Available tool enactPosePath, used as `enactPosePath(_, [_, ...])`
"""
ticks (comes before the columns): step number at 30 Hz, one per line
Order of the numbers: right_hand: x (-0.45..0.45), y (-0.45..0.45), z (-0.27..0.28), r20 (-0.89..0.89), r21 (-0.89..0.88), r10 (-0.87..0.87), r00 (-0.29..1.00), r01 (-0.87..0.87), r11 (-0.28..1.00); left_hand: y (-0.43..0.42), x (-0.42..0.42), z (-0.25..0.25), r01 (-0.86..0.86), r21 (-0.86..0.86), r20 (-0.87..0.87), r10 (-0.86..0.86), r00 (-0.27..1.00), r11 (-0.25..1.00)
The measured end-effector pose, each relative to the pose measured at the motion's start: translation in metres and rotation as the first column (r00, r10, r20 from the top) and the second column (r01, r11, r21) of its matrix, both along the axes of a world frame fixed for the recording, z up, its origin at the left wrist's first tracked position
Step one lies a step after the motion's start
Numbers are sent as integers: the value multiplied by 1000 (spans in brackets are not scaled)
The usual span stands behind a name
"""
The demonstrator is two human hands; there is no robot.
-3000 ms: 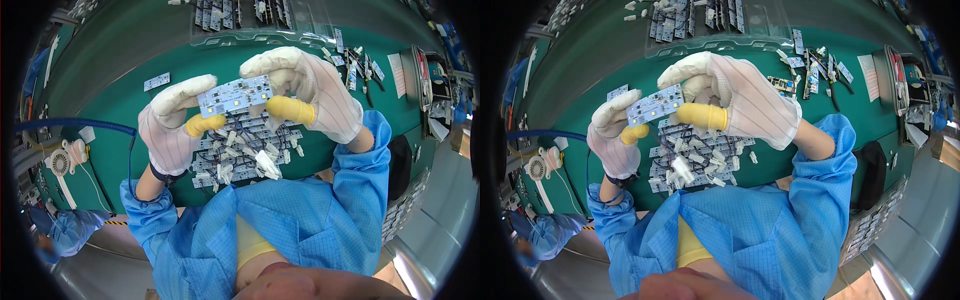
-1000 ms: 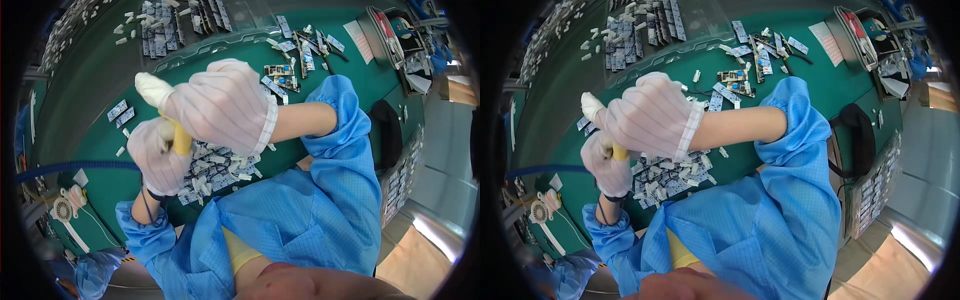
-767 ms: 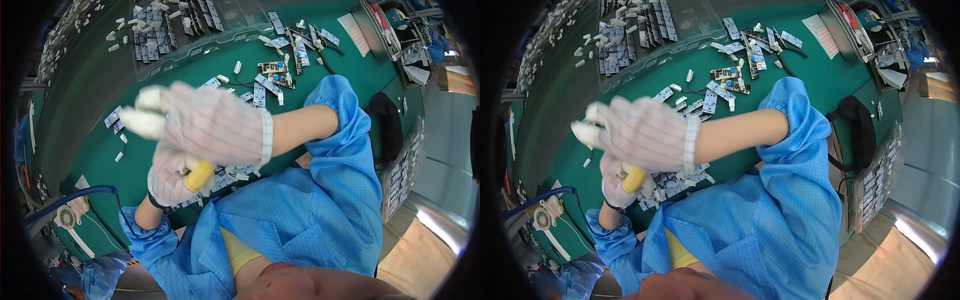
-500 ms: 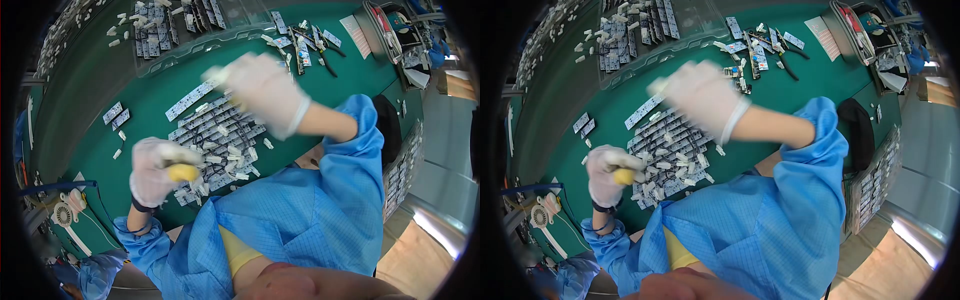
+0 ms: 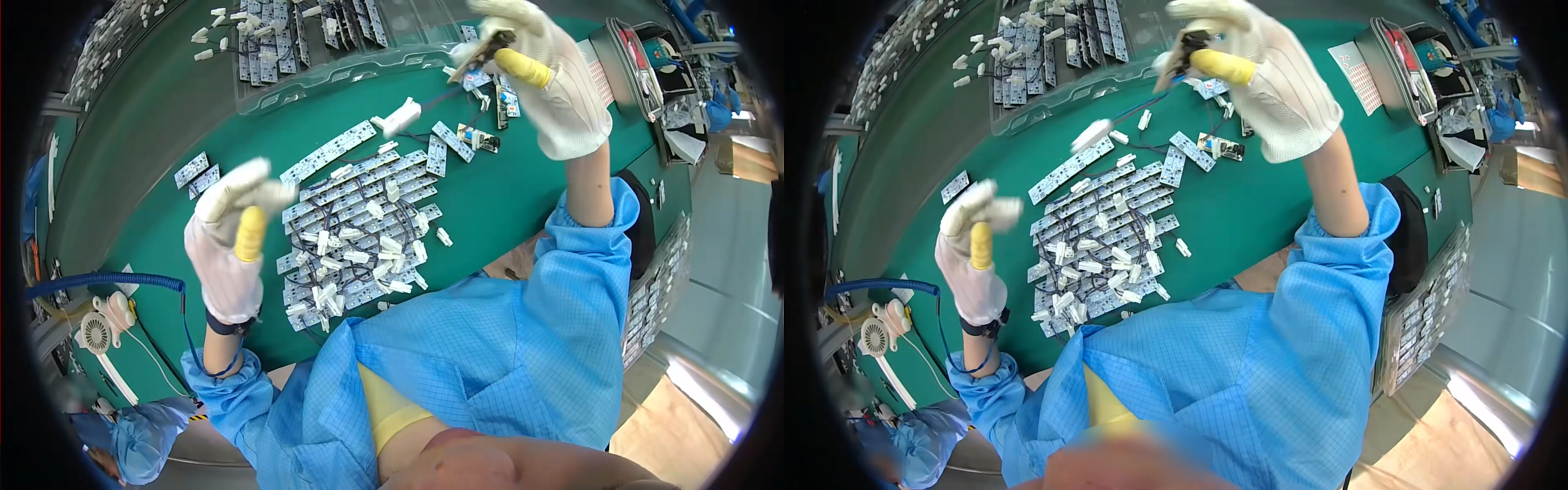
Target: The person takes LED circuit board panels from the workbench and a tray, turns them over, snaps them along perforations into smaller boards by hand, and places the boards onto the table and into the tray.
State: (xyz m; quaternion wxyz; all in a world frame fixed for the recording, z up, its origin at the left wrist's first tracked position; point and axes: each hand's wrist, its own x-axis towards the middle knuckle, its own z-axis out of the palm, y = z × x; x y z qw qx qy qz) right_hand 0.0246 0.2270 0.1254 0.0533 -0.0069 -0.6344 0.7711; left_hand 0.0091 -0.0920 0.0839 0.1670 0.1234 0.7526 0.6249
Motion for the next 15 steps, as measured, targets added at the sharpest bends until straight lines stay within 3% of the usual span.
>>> enactPosePath(2, [-6, -11, -17, -103, 93, 199, 974, -190, 977, 20, -6, -2, 76, -18, -494, -75, 866, 997])
enactPosePath(3, [-12, -20, -21, -150, 144, 304, 941, -284, 948, 27, -5, -1, 110, 65, -412, -74, 908, 992])
enactPosePath(4, [-9, -38, -18, -166, 59, 382, 909, -377, 924, 31, -7, 0, 132, 150, -328, -77, 941, 980])
enactPosePath(6, [-18, -59, -26, -377, 406, 522, 765, -370, 836, 31, -6, -9, 216, 439, 71, -273, 959, 872])
enactPosePath(7, [-23, -68, -37, -465, 392, 550, 694, -395, 831, 29, -2, -8, 244, 359, 59, -283, 957, 901])
enactPosePath(8, [-27, -70, -35, -503, 585, 600, 622, -267, 766, 27, 0, -7, 273, 276, 51, -298, 953, 921])
enactPosePath(9, [-27, -76, -27, -507, 659, 574, 643, -140, 739, 26, 0, -1, 212, 42, -177, -201, 963, 976])
enactPosePath(10, [-27, -80, -21, -514, 721, 546, 662, -12, 693, 23, 4, 13, 165, 119, 137, -180, 974, 979])
enactPosePath(11, [-28, -77, -27, -428, 806, 532, 731, 43, 590, 25, 7, 12, 82, 115, 51, -89, 995, 990])
enactPosePath(12, [-22, -76, -27, -251, 768, 480, 841, -129, 627, 24, 8, 9, 2, 117, -36, 2, 999, 993])
enactPosePath(13, [-19, -75, -24, -111, 661, 522, 846, -329, 674, 22, 7, 3, -43, 33, -175, 48, 983, 999])
enactPosePath(14, [-19, -75, -22, 24, 513, 576, 817, -505, 695, 21, 5, -3, -52, 28, -175, 56, 983, 998])
enactPosePath(15, [-17, -78, -26, 25, 508, 580, 814, -510, 694, 19, 4, -7, -41, -20, -310, 33, 950, 999])
